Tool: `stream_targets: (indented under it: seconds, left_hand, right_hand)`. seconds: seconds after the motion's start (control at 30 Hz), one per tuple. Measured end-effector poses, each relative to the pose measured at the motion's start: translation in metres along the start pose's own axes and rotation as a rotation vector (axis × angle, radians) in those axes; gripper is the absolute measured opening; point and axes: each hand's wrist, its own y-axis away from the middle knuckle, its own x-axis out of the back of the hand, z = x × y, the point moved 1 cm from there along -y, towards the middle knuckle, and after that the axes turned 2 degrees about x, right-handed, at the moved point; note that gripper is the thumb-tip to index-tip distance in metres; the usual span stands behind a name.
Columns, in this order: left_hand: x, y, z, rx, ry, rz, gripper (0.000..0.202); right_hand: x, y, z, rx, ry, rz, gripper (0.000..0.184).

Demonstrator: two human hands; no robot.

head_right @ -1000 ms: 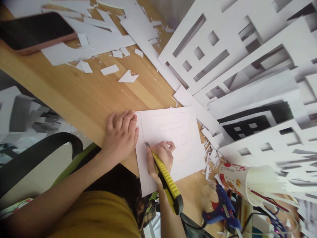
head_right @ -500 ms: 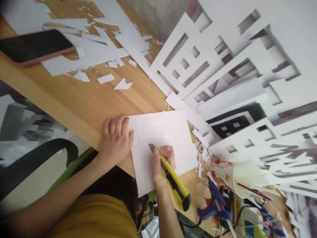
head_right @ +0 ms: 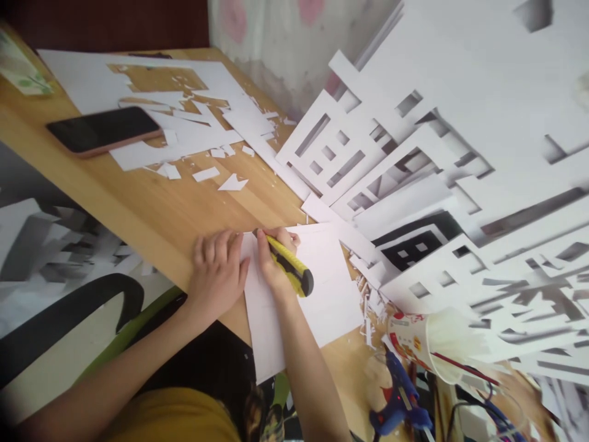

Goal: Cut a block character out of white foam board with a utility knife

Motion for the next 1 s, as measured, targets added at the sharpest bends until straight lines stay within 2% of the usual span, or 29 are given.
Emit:
stream_targets:
  seconds: [0.57, 0.77, 1.0]
  left_hand:
    - [-0.003, -0.001, -0.001, -0.011, -0.018, -0.049, 0.052]
    - [-0.003, -0.001, 0.001, 0.010, -0.003, -0.052, 0.050]
    - [-0.011, -0.001, 0.001, 0.018, -0.006, -0.047, 0.049]
  right_hand:
    - [-0.007, 0.001, 0.007, 0.006, 0.073, -0.039, 0.020]
    - [-0.009, 0.002, 0.006, 0.079, 0.115, -0.056, 0.018]
    - [-0.008, 0.005, 0.010, 0.097, 0.127, -0.061, 0.018]
